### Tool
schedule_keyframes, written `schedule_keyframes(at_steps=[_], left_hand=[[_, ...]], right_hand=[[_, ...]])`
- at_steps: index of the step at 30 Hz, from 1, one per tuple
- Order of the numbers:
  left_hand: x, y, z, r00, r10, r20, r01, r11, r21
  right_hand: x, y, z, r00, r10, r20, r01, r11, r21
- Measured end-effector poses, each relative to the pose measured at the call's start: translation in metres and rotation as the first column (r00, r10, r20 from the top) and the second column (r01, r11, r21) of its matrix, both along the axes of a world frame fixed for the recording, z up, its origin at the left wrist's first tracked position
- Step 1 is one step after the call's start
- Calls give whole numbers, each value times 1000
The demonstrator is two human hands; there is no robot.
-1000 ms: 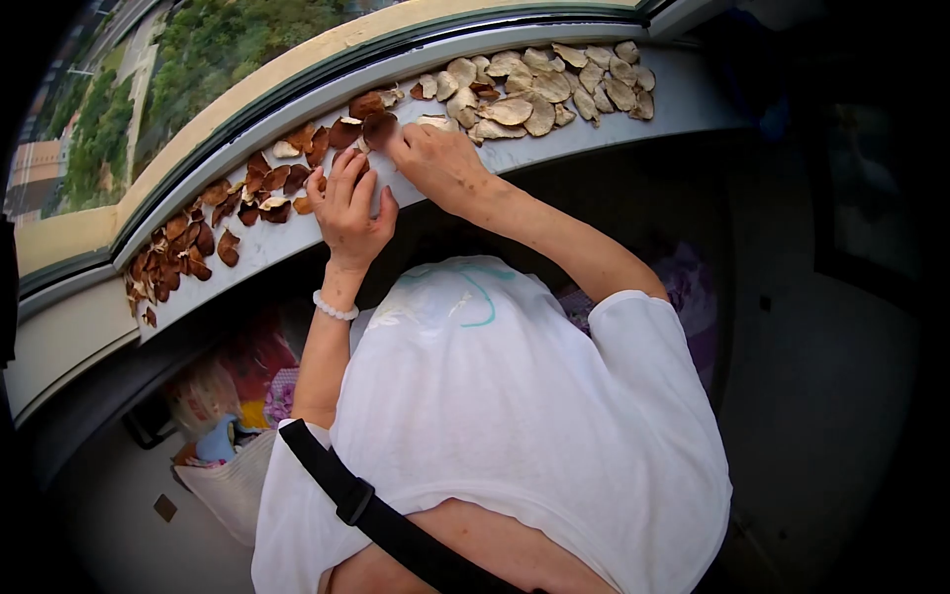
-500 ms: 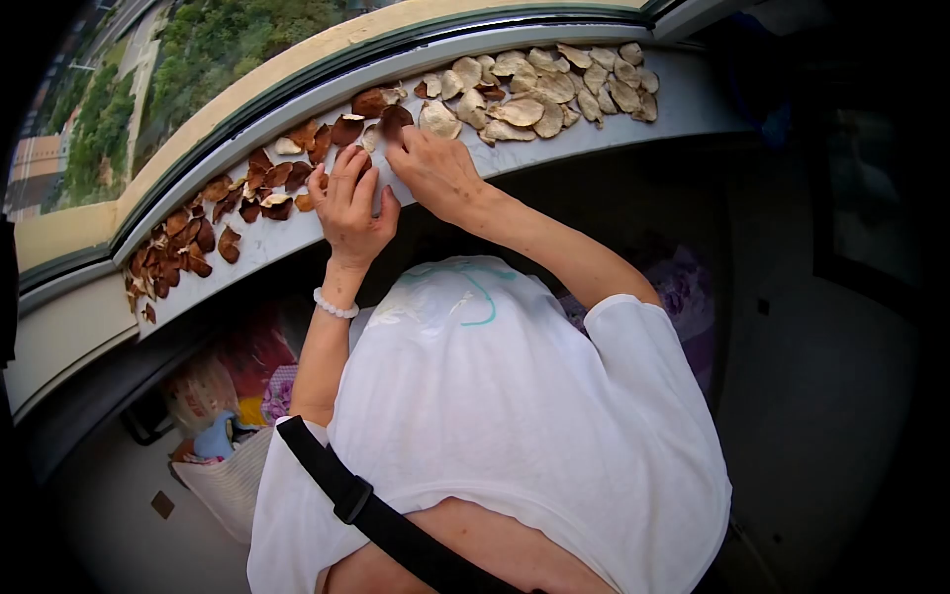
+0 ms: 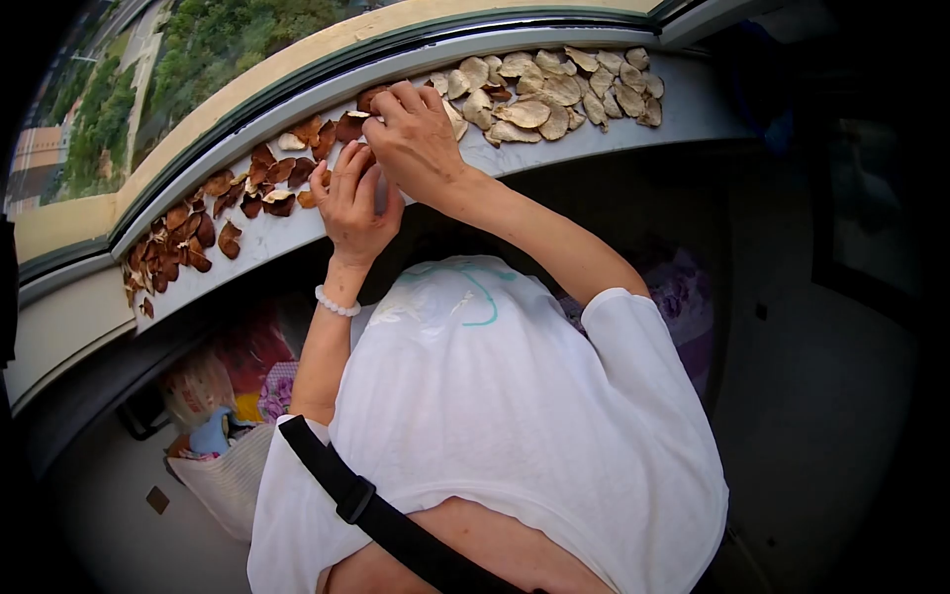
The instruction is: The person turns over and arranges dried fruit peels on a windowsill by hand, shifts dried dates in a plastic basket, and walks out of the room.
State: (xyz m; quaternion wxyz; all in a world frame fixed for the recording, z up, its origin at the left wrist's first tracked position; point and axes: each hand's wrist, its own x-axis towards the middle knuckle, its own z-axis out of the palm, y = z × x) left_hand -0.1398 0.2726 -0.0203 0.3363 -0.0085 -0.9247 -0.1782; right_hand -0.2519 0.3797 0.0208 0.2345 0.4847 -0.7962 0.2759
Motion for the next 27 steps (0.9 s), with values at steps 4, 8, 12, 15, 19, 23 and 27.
schedule_keyframes(at_steps=[4, 8, 12, 15, 19, 23, 27], left_hand=[[-1, -1, -1, 1000, 15, -1, -15, 1000, -3], [0, 0, -2, 1000, 23, 11, -23, 1000, 0], [-1, -1, -3, 1000, 24, 3, -24, 1000, -1], [-2, -1, -4, 1000, 20, 2, -20, 1000, -3], [-2, -1, -3, 1000, 24, 0, -24, 999, -20], [-2, -1, -5, 1000, 22, -1, -22, 999, -30], [-2, -2, -6, 999, 30, -20, -31, 999, -22]], right_hand=[[-7, -13, -6, 998, -47, 37, 38, 976, 216], [-6, -12, -11, 995, -58, 85, 28, 947, 320], [-11, -6, -12, 993, 65, 94, -90, 951, 297], [-11, -7, -18, 993, 89, 74, -105, 960, 258], [-9, -4, -13, 995, 14, 101, -43, 956, 289], [-9, -3, -19, 996, 18, 83, -47, 930, 364], [-10, -3, -18, 990, 33, 135, -68, 963, 260]])
